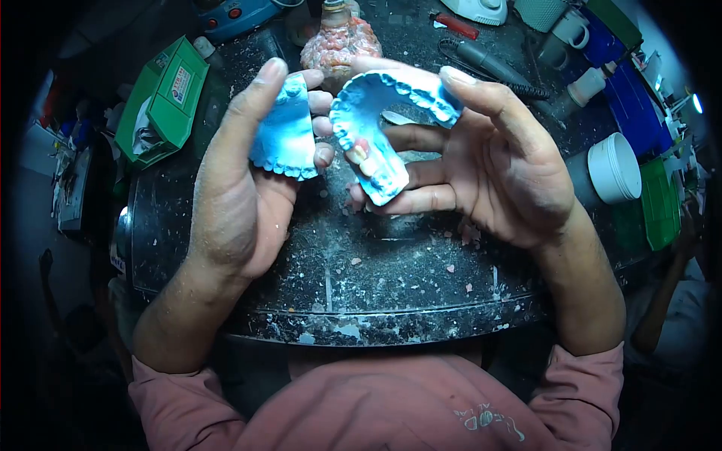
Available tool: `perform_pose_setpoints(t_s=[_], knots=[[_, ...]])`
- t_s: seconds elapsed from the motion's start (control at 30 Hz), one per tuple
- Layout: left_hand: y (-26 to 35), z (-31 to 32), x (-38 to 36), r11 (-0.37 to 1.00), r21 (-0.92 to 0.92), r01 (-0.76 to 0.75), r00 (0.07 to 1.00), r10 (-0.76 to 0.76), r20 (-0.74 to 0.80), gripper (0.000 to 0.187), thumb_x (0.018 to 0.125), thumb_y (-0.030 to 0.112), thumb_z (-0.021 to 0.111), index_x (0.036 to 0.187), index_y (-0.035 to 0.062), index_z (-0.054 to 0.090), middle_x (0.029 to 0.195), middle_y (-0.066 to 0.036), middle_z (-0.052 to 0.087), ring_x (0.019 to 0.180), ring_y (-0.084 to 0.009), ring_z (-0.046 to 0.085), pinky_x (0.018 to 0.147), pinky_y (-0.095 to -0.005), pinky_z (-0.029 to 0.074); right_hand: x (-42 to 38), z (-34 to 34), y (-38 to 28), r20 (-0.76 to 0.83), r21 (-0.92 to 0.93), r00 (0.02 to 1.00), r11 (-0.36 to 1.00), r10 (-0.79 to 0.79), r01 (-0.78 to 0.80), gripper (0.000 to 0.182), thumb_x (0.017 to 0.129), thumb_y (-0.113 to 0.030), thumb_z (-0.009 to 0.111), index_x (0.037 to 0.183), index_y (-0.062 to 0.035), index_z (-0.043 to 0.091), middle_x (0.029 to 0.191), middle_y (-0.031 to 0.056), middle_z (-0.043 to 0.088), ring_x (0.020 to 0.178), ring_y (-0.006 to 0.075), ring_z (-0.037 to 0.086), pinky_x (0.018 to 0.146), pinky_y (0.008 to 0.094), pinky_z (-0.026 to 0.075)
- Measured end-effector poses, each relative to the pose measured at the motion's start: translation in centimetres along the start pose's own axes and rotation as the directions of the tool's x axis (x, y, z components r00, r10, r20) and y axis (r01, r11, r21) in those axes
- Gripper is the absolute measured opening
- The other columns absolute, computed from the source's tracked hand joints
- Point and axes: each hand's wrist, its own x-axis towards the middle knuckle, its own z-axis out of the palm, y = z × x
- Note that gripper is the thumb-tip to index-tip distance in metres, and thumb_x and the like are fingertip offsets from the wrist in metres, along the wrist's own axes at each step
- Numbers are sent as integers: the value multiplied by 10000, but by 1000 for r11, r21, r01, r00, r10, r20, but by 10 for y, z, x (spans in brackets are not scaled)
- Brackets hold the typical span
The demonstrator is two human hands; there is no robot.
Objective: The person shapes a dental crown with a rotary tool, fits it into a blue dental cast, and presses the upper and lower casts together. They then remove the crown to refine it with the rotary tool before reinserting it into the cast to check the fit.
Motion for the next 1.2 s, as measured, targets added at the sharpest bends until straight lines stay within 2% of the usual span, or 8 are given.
perform_pose_setpoints(t_s=[0.13, 0.27, 0.47, 0.53, 0.73, 1.0, 1.13, 1.2], knots=[[3, -11, 5, 924, -333, 189, 978, -149, 144, 583, 907, 279, 312, 1315, -131, 379, 1229, -247, 530, 1036, -253, 564, 883, -345, 465, 0, 4, -1, 68, 38, 966, 968, -248, 246, 702, 965, -428, 312, 1494, -74, 17, 1375, 232, 390, 1224, 389, 481, 1002, 496, 453], [3, -4, 2, 913, -347, 213, 971, -158, 181, 626, 870, 243, 278, 1373, -130, 292, 1341, -288, 435, 1118, -297, 525, 943, -357, 431, -2, 11, -2, -6, 57, 957, 955, -290, 290, 708, 969, -426, 308, 1492, -79, -21, 1372, 237, 395, 1239, 453, 439, 1066, 547, 358], [-4, -16, 11, 910, -370, 186, 965, -98, 243, 610, 983, 486, 342, 1218, -59, 488, 1151, -223, 604, 895, -195, 616, 703, -260, 472, -3, 16, -9, -19, 87, 959, 955, -282, 282, 724, 970, -459, 297, 1491, -97, -51, 1382, 268, 370, 1244, 513, 398, 1093, 561, 304], [-6, -25, 15, 852, -380, 361, 879, -176, 443, 625, 981, 503, 321, 1175, -52, 535, 1069, -201, 636, 868, -190, 617, 652, -236, 460, -1, 14, -9, -17, 94, 961, 956, -276, 277, 729, 967, -472, 297, 1492, -99, -46, 1387, 286, 355, 1242, 518, 396, 1096, 561, 299], [-4, -11, 3, 891, -365, 270, 963, -244, 118, 599, 919, 432, 327, 1160, -76, 532, 1076, -214, 619, 934, -282, 606, 769, -375, 484, -1, 8, -7, 34, 284, 959, 923, -280, 259, 715, 955, -424, 298, 1493, -81, -25, 1400, 347, 285, 1252, 531, 375, 1093, 552, 305], [-2, -3, 2, 946, -272, 174, 983, -152, 100, 631, 975, 491, 262, 1248, -33, 482, 1145, -201, 596, 958, -271, 578, 806, -360, 460, 1, 11, -5, -35, 121, 937, 929, -349, 350, 766, 917, -406, 379, 1494, -64, 9, 1424, 290, 296, 1249, 493, 409, 1076, 526, 349], [-3, -11, 0, 946, -263, 189, 957, -118, 266, 593, 978, 457, 254, 1235, -22, 491, 1150, -196, 595, 982, -268, 566, 783, -366, 460, 0, 13, -8, -39, 7, 922, 922, -385, 386, 799, 888, -399, 436, 1490, -40, 52, 1416, 255, 329, 1233, 438, 459, 1035, 499, 413], [-3, -11, -1, 947, -254, 199, 949, -122, 290, 581, 981, 443, 248, 1234, -19, 492, 1152, -196, 594, 994, -269, 563, 776, -367, 460, -1, 13, -9, -65, -263, 915, 891, -398, 369, 831, 853, -392, 491, 1480, -12, 100, 1374, 228, 389, 1207, 378, 507, 993, 470, 462]])
